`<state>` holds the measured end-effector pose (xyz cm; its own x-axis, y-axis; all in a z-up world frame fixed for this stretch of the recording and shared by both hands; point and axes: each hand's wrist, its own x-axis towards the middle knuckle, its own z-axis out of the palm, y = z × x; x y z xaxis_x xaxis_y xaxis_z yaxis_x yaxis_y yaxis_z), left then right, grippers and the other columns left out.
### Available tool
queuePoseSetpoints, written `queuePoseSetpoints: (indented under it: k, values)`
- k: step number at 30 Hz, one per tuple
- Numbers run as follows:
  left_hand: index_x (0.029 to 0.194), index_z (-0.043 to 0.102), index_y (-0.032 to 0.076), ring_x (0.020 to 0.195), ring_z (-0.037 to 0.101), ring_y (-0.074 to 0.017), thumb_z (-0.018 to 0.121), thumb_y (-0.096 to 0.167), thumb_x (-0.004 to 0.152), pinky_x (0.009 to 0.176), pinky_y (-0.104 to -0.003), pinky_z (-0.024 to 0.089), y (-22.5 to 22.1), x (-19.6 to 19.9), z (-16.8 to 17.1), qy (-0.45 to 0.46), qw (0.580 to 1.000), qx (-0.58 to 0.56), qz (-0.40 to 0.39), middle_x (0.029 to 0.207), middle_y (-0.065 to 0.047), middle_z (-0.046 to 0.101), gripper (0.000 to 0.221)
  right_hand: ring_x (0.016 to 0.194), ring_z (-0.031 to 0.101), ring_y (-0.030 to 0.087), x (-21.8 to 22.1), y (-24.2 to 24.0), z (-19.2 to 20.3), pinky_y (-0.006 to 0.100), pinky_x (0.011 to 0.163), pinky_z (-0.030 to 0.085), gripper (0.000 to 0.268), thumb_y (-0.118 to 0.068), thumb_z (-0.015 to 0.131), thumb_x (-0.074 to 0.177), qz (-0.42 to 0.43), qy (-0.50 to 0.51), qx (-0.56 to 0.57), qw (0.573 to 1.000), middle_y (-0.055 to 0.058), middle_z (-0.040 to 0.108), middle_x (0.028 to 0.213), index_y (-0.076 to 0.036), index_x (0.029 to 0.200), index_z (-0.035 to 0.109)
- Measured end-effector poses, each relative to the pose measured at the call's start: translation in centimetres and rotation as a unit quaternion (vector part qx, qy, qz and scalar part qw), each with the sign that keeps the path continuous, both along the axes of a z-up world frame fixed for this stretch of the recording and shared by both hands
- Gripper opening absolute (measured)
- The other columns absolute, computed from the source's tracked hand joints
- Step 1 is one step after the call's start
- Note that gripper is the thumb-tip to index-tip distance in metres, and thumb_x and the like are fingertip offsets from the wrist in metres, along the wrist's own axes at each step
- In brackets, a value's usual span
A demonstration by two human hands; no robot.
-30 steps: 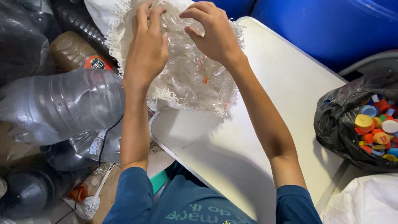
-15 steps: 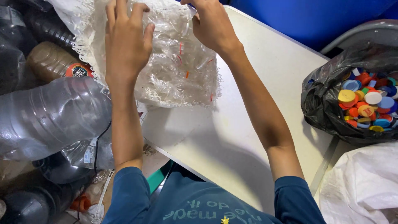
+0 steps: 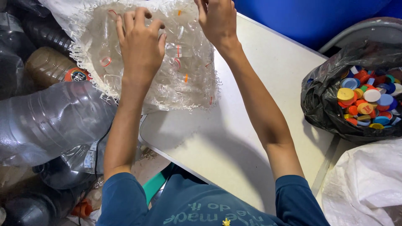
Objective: The person removes plastic bottles from a white sack, unscrews the caps, and places the caps into a black bag. They then crush the empty bottles and place them into a separate white sack. This process is repeated for multiple bottles.
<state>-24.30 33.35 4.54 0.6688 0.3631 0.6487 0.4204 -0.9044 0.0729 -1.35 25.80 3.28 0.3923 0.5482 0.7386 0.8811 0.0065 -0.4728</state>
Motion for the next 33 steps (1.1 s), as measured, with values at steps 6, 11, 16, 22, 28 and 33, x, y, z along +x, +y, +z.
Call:
queuePoseSetpoints:
  k: [6,11,16,22,28,33]
  values:
    - [0.106,0.076,0.014,0.128,0.047,-0.0320,0.083,0.018,0.088,0.109,-0.052,0.032,0.9,-0.6,-0.1,-0.039,0.998,-0.027,0.051,0.129,-0.011,0.054,0.020,0.066,0.071,0.031,0.1,0.2,-1.8,0.040,0.058,0.055,0.016,-0.015,0.074,0.098,-0.018,-0.033,0.021,0.999,0.011,0.071,0.076,-0.003,0.089,0.069]
    - [0.108,0.075,0.013,0.135,0.041,-0.0365,0.084,0.017,0.090,0.110,-0.054,0.030,0.0,-1.4,0.4,-0.040,0.999,-0.005,0.008,0.134,-0.016,0.051,0.020,0.072,0.073,0.026,-0.7,-2.6,0.1,0.040,0.067,0.057,0.021,-0.020,0.075,0.100,0.034,0.045,0.005,0.998,0.011,0.073,0.081,-0.001,0.093,0.070]
    - [0.112,0.071,0.007,0.137,0.040,-0.0394,0.084,0.014,0.090,0.121,-0.060,0.024,-5.6,-1.7,3.9,-0.010,0.997,-0.054,-0.059,0.139,-0.017,0.048,0.027,0.113,0.065,0.033,-0.8,-9.9,0.9,0.042,0.095,0.054,0.028,-0.015,0.075,0.103,0.008,-0.093,0.009,0.996,0.015,0.067,0.121,0.000,0.126,0.066]
    - [0.122,0.066,0.006,0.137,0.041,-0.0405,0.084,0.013,0.090,0.121,-0.064,0.027,-14.9,5.4,2.9,0.051,0.966,-0.076,-0.243,0.142,-0.019,0.046,0.038,0.111,0.063,0.026,-3.0,-23.4,2.4,0.037,0.091,0.055,0.026,-0.010,0.081,0.098,-0.069,-0.063,-0.073,0.993,0.010,0.060,0.124,-0.004,0.119,0.068]
    - [0.120,0.065,0.003,0.133,0.043,-0.0398,0.081,0.012,0.086,0.113,-0.056,0.038,-25.4,14.6,-0.1,0.094,0.886,-0.080,-0.447,0.139,-0.019,0.047,0.039,0.073,0.068,0.016,-2.8,-38.7,1.1,0.031,0.066,0.053,0.011,-0.008,0.081,0.098,-0.321,0.012,-0.092,0.942,0.003,0.069,0.084,-0.006,0.092,0.072]
    - [0.117,0.065,0.001,0.129,0.049,-0.0365,0.072,0.007,0.089,0.107,-0.049,0.045,-38.2,18.8,-3.6,0.087,0.783,-0.101,-0.608,0.135,-0.017,0.053,0.029,0.066,0.058,0.015,-2.9,-53.3,-2.9,0.030,0.060,0.042,0.007,0.001,0.072,0.100,-0.518,0.041,0.102,0.848,0.007,0.069,0.081,0.002,0.094,0.067]
